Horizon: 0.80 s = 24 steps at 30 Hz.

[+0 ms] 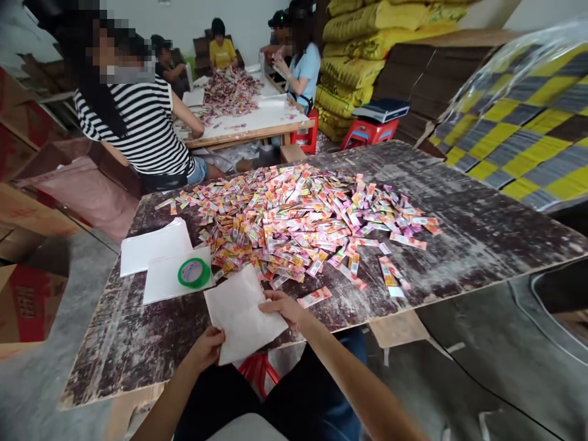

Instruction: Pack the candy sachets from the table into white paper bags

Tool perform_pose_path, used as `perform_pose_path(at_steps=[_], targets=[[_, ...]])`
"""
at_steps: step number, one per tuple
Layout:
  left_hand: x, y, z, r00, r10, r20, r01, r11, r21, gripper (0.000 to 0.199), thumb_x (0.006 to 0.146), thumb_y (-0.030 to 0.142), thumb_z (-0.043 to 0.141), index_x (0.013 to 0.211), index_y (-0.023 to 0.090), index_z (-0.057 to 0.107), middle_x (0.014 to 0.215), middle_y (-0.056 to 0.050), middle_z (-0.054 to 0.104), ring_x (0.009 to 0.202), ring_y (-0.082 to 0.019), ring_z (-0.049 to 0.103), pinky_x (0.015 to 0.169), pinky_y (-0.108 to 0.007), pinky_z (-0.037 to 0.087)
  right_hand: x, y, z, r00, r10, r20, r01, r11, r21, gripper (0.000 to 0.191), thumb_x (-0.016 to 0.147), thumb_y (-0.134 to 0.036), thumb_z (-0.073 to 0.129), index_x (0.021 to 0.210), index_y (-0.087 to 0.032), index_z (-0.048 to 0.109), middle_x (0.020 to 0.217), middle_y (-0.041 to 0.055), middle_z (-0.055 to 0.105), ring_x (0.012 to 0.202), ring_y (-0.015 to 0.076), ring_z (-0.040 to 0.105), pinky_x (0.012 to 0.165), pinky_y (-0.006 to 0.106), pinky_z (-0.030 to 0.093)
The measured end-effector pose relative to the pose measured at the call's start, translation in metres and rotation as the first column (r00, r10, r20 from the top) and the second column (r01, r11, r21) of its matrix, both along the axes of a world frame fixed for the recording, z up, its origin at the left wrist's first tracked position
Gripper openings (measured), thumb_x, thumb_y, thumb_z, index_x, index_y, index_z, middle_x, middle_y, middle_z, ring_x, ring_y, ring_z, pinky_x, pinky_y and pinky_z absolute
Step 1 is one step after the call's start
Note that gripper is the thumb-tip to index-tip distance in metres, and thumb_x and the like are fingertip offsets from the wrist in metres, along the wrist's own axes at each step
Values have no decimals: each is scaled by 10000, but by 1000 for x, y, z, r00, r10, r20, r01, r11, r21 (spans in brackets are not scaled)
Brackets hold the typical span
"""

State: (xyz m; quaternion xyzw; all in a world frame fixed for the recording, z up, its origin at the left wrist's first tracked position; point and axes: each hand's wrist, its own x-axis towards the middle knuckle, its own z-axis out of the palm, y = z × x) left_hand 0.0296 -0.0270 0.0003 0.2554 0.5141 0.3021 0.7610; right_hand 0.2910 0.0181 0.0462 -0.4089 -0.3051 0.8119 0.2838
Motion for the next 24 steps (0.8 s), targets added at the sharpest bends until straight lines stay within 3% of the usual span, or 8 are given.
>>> perform_pose_path(at_steps=[4,6,8,12,15,17,20,24], targets=[[-16,1,10,909,-309,-278,339,938,65,524,572,549,819,873,133,714,704,-11,643,537,-75,497,508,-211,336,29,29,64,911,218,351,-324,904,280,307,600,-376,787,705,-170,584,575,-66,523,508,68,448,500,207,312],[-26,6,7,883,-265,-387,311,948,63,573,557,587,795,925,157,705,765,-9,657,582,-91,525,524,-217,358,42,52,88,819,249,516,-465,815,345,251,627,-333,760,645,-166,574,533,-80,449,501,55,377,487,211,252],[-33,12,-1,881,-195,-432,246,967,64,624,542,642,762,944,169,692,776,-10,660,595,-104,539,536,-228,374,51,88,111,780,206,591,-487,793,366,230,629,-319,763,639,-161,595,542,-76,465,516,60,388,499,216,268],[-36,25,-22,885,-108,-452,140,989,37,657,508,693,731,928,189,681,769,-14,666,587,-119,545,549,-247,391,40,211,178,815,-195,546,-155,834,529,226,641,-228,815,771,-137,655,682,-20,636,599,81,514,588,223,400],[-32,28,-25,895,-71,-441,101,994,46,628,524,692,714,901,192,675,723,-4,646,580,-126,542,568,-262,411,7,318,241,675,-685,276,324,611,722,170,873,-216,638,945,-64,619,834,53,683,574,33,479,593,194,400],[-30,25,-19,903,-61,-425,101,992,72,585,574,656,705,920,185,673,752,-13,657,619,-137,564,602,-271,435,-19,370,263,665,-710,231,379,588,714,387,994,-364,429,1233,-65,486,1093,97,661,610,6,508,623,175,416],[-30,23,-9,903,-49,-427,104,989,107,511,656,582,677,965,174,668,812,-37,683,687,-160,602,651,-286,469,-45,396,244,802,-582,134,310,598,739,429,1011,-411,369,1280,-85,443,1166,98,646,687,7,593,685,172,463],[-25,42,-1,849,-16,-529,181,948,260,325,770,446,603,950,187,681,823,-45,702,735,-185,632,720,-317,504,-43,331,147,921,-279,271,-10,680,734,270,837,-277,717,1036,-113,635,862,30,716,660,74,632,669,218,534]])
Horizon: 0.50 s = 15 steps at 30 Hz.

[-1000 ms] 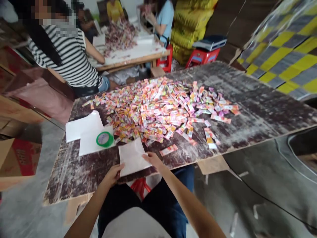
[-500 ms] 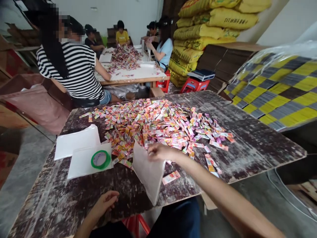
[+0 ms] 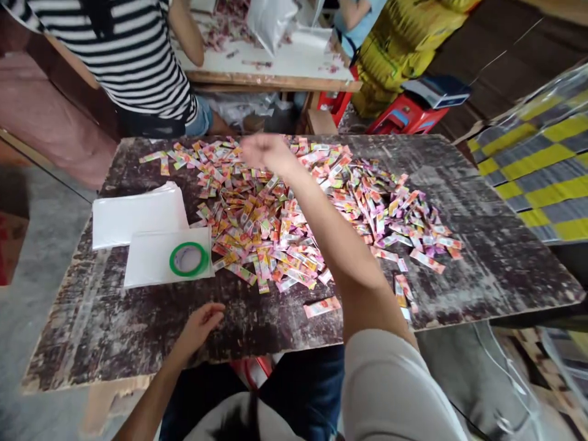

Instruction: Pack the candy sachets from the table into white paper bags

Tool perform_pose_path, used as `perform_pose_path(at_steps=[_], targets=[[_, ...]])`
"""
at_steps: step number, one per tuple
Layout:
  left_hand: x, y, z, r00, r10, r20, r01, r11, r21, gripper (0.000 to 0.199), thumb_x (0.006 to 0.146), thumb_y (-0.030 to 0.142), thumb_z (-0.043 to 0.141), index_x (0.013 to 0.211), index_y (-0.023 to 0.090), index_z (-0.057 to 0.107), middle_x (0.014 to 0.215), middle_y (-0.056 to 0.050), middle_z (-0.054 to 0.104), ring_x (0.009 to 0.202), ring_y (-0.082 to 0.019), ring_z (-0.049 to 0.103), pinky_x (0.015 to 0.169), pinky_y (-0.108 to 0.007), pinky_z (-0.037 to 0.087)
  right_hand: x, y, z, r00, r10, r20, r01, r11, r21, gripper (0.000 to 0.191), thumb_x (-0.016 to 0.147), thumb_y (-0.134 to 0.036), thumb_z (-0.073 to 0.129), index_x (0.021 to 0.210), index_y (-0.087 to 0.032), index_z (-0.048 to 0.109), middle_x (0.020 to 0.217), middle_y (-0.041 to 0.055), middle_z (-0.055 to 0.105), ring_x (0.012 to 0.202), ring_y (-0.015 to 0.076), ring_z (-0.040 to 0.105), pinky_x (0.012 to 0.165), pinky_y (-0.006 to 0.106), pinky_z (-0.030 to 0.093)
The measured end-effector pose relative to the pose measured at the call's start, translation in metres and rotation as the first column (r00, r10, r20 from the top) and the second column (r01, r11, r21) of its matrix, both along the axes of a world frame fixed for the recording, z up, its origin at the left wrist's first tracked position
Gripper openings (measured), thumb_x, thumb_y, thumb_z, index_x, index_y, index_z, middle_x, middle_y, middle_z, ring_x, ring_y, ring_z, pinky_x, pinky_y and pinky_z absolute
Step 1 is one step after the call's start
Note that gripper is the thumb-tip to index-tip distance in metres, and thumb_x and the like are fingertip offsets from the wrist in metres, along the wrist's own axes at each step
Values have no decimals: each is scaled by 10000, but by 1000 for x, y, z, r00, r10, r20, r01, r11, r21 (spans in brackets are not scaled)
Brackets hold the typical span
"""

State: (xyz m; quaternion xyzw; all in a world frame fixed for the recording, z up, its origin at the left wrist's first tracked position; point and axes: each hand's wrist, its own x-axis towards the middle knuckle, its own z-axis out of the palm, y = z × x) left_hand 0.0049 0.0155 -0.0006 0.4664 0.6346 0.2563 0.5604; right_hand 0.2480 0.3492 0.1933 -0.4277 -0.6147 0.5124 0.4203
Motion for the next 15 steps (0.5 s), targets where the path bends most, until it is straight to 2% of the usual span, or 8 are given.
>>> perform_pose_path(at_steps=[2,4,6,7,9,11,13,15], targets=[[9,28,6,992,-39,-118,55,989,140,248,829,372,551,938,193,684,859,-50,712,771,-192,645,776,-334,513,9,-48,-54,981,85,175,-78,996,-43,217,798,-310,746,927,-146,685,820,16,716,672,102,643,677,254,559],[21,65,13,955,-53,-291,137,952,274,207,866,293,525,957,186,678,948,-71,712,869,-206,655,851,-343,509,11,-89,-99,906,112,407,-73,991,-110,141,846,-308,676,819,-172,701,784,14,713,684,122,650,678,273,560],[35,105,19,846,-57,-530,270,903,334,234,864,156,492,1026,154,660,1088,-126,678,1033,-236,629,933,-355,481,2,-116,-134,782,157,603,-65,983,-172,142,859,-252,644,753,-172,694,760,25,710,701,140,655,700,279,541],[42,122,22,754,-69,-653,338,893,296,278,844,108,492,1075,131,645,1146,-161,652,1090,-264,608,940,-374,474,-6,-123,-147,738,151,658,-53,985,-167,114,857,-227,640,776,-169,695,782,34,715,734,150,661,732,282,529],[53,146,23,554,-96,-827,400,902,163,321,835,85,486,1128,73,617,1168,-226,626,1120,-322,587,914,-412,474,-29,-129,-167,697,67,714,-9,996,-85,107,869,-225,629,925,-155,688,918,68,724,857,177,665,819,293,502],[60,154,22,422,-147,-895,420,906,49,321,845,91,471,1127,37,613,1118,-253,637,1095,-349,595,885,-425,472,-51,-129,-180,657,-52,752,51,998,24,251,886,-258,618,1102,-129,627,1099,129,684,998,215,635,890,317,473],[62,148,19,380,-191,-905,457,889,4,311,841,82,455,1094,38,630,1059,-249,656,1071,-349,606,881,-426,464,-64,-129,-189,600,-92,795,52,996,76,316,893,-253,596,1172,-107,571,1192,181,628,1078,254,591,920,343,449],[61,134,18,396,-209,-894,510,860,25,276,829,88,468,1034,72,652,1034,-234,664,1063,-349,604,885,-439,457,-63,-134,-194,575,-42,817,-6,998,55,262,892,-184,540,1144,-115,563,1165,185,622,1072,266,577,908,348,439]])
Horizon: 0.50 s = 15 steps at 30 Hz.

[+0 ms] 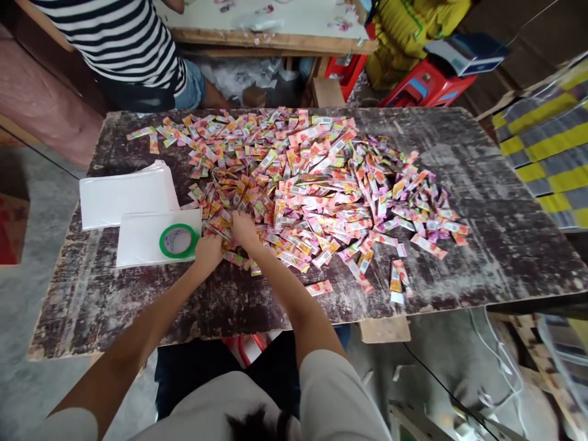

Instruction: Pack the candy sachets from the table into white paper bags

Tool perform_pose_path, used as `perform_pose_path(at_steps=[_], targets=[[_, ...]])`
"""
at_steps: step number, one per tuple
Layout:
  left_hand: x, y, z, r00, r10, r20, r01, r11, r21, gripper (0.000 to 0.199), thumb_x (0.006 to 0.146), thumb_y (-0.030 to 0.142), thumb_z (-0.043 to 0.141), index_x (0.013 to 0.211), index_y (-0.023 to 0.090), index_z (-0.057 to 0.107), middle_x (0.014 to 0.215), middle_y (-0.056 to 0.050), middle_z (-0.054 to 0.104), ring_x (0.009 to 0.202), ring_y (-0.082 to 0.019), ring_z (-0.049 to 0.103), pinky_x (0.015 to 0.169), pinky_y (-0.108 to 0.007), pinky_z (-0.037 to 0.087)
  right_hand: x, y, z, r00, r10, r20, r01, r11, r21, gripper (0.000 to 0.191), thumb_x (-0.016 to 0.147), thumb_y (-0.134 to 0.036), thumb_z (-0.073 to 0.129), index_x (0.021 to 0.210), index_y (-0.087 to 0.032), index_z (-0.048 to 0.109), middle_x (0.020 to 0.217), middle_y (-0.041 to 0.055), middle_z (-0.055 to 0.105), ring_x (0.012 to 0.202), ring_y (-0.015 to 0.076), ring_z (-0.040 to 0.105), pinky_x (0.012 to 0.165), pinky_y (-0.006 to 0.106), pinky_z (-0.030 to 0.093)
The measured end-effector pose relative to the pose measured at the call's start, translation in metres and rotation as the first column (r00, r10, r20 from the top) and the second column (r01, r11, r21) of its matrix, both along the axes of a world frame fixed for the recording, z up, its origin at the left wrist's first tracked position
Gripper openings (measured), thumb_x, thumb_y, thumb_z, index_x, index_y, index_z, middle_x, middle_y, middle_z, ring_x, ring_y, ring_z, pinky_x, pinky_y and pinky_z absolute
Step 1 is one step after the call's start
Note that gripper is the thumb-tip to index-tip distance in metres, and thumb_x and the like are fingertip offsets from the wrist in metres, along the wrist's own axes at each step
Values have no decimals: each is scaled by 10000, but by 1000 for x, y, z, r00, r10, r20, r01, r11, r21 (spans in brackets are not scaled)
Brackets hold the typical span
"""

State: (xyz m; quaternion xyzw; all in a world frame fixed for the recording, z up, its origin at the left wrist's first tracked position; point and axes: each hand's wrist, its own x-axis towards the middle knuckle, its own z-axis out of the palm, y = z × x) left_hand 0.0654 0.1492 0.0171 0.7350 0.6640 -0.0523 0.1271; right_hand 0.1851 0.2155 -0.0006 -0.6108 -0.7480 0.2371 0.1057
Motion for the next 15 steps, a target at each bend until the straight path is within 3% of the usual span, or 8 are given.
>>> perform_pose_path(at_steps=[3,6,9,11,12,15], targets=[[-9,-20,2,981,-57,186,47,997,53,159,833,144,515,933,151,638,1033,-179,665,1074,-329,588,927,-448,441,27,-18,-2,997,46,-59,-50,996,-69,261,836,-64,462,1063,-151,558,1081,147,634,1011,245,579,865,329,433],[-22,-14,4,849,61,525,-109,992,61,102,875,198,500,951,195,567,971,-103,663,985,-261,619,894,-394,466,60,-33,-1,968,-91,-233,59,989,-139,205,856,-147,467,1053,-174,517,967,90,634,871,219,583,781,315,437],[-24,28,1,585,220,781,-391,920,34,141,916,220,441,1043,194,498,913,-57,642,844,-196,632,813,-343,487,67,-29,-3,830,-325,-453,251,943,-217,301,860,-423,539,1050,-193,501,909,46,623,764,191,567,689,290,444],[-13,68,-2,490,233,840,-506,860,57,183,890,222,494,1068,179,493,935,-55,631,843,-179,623,820,-330,483,53,-13,-8,717,-455,-528,364,890,-273,378,820,-511,560,1019,-191,530,906,43,634,760,183,574,675,281,457],[-4,88,-4,492,228,840,-521,850,75,222,855,223,552,1066,172,506,940,-56,630,855,-181,620,828,-327,478,42,-3,-11,673,-508,-537,417,861,-292,381,812,-517,559,1002,-186,549,901,44,644,767,184,582,685,283,466],[24,135,-8,616,235,752,-435,897,76,220,738,212,682,925,159,578,837,-43,633,834,-201,619,830,-329,466,11,24,-20,601,-630,-492,563,770,-299,352,809,-479,540,974,-173,594,888,55,669,810,202,608,754,314,487]])
